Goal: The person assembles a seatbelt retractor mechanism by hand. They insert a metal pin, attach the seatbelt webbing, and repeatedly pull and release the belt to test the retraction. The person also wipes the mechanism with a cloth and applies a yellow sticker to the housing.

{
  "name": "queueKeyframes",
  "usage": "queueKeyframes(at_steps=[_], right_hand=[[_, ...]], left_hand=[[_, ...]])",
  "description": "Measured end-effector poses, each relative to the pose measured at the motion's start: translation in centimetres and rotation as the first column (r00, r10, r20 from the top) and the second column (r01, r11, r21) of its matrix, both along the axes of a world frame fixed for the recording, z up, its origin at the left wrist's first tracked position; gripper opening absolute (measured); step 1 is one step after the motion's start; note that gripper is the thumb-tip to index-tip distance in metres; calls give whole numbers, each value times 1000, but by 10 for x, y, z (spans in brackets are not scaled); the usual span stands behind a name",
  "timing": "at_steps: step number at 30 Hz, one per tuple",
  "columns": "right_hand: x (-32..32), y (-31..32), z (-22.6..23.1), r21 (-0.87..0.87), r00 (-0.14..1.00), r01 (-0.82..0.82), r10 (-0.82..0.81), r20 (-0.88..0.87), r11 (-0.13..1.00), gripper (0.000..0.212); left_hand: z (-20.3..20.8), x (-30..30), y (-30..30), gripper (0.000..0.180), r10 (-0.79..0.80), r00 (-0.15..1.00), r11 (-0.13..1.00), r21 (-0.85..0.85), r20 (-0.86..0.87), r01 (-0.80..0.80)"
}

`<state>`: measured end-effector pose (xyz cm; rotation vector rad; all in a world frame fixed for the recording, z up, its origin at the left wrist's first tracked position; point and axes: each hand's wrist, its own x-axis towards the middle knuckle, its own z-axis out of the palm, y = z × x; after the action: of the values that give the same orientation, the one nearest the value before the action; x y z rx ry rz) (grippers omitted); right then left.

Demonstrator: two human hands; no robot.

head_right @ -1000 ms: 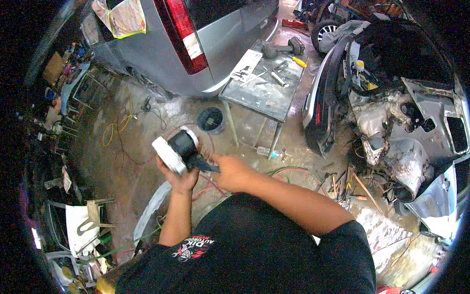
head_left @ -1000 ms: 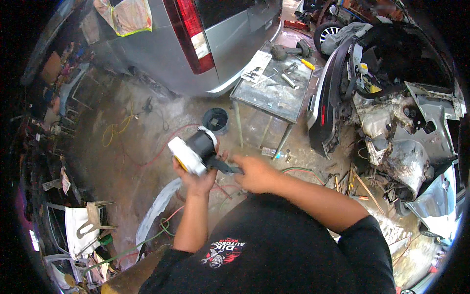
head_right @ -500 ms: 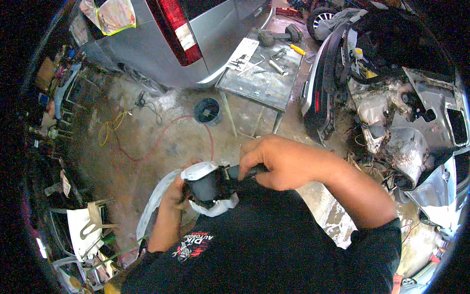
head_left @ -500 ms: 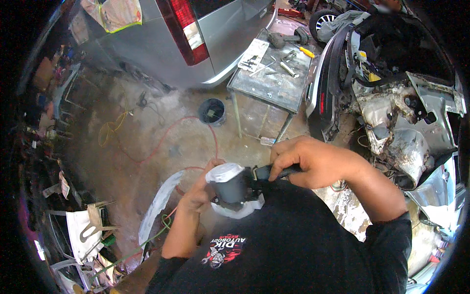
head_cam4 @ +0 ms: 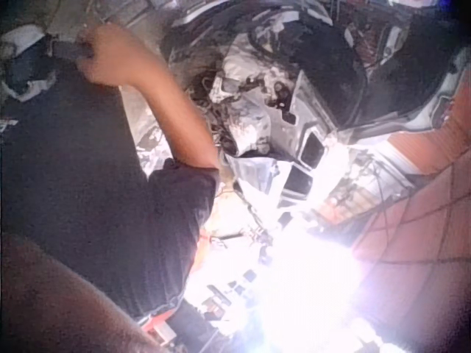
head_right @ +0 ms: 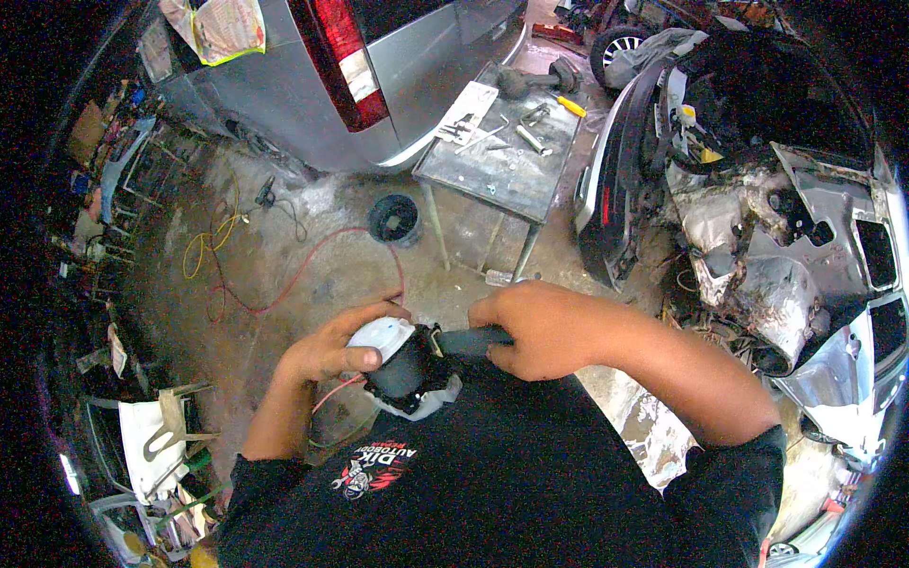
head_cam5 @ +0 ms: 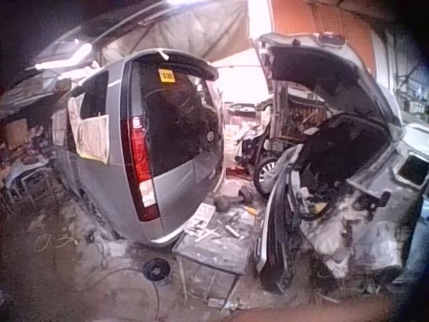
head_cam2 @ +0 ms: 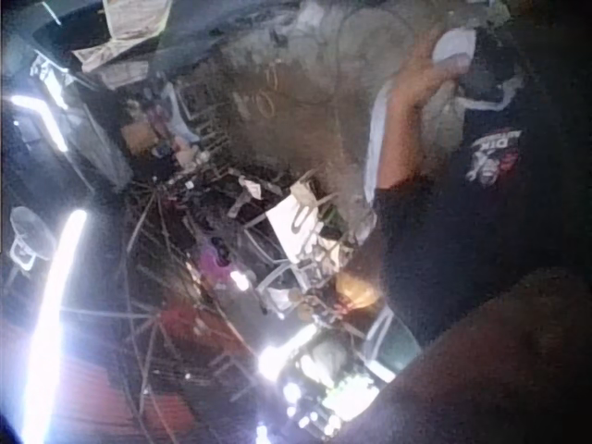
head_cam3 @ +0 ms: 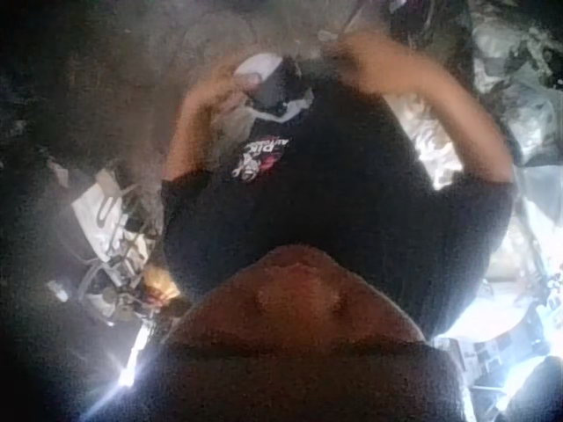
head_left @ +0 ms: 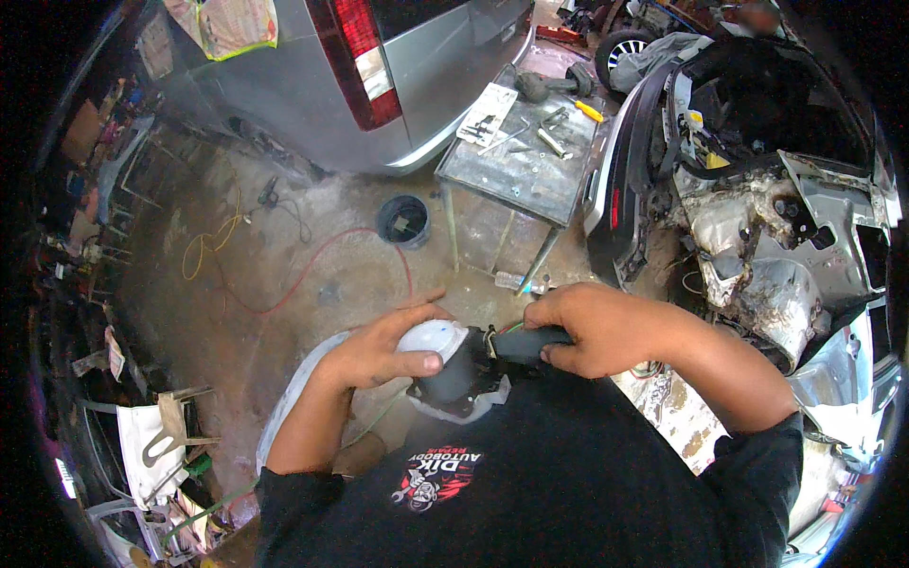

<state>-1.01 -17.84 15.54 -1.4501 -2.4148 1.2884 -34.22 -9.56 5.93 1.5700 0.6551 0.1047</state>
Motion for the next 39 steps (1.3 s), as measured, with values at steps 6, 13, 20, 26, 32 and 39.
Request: queueKeyframes(at_steps=[6, 13, 20, 26, 32, 39], right_hand=[[2, 8, 2, -170, 997, 24, -37, -72, 985, 26], [7, 15, -14, -98, 990, 16, -29, -137, 995, 20], [11, 19, 8, -76, 995, 15, -22, -93, 997, 19], [-6, 25, -24, -72, 990, -20, 10, -142, 997, 17], [-9, 27, -32, -81, 990, -23, 12, -140, 996, 20], [-11, 32, -6, -126, 995, -29, 17, -97, 992, 20]], left_hand=[[24, 20, 2, 96, -102, 994, 990, 106, 45, 97], [1, 17, -4, 98, -35, 994, 986, -161, 107, 52], [-2, 14, -9, 80, -27, 966, 977, -199, 256, 80], [-3, 8, -6, 92, -51, 981, 969, -227, 188, 94], [0, 4, -1, 95, -136, 989, 965, -217, 53, 144], [8, -2, 4, 85, -274, 961, 957, 110, 29, 270]])
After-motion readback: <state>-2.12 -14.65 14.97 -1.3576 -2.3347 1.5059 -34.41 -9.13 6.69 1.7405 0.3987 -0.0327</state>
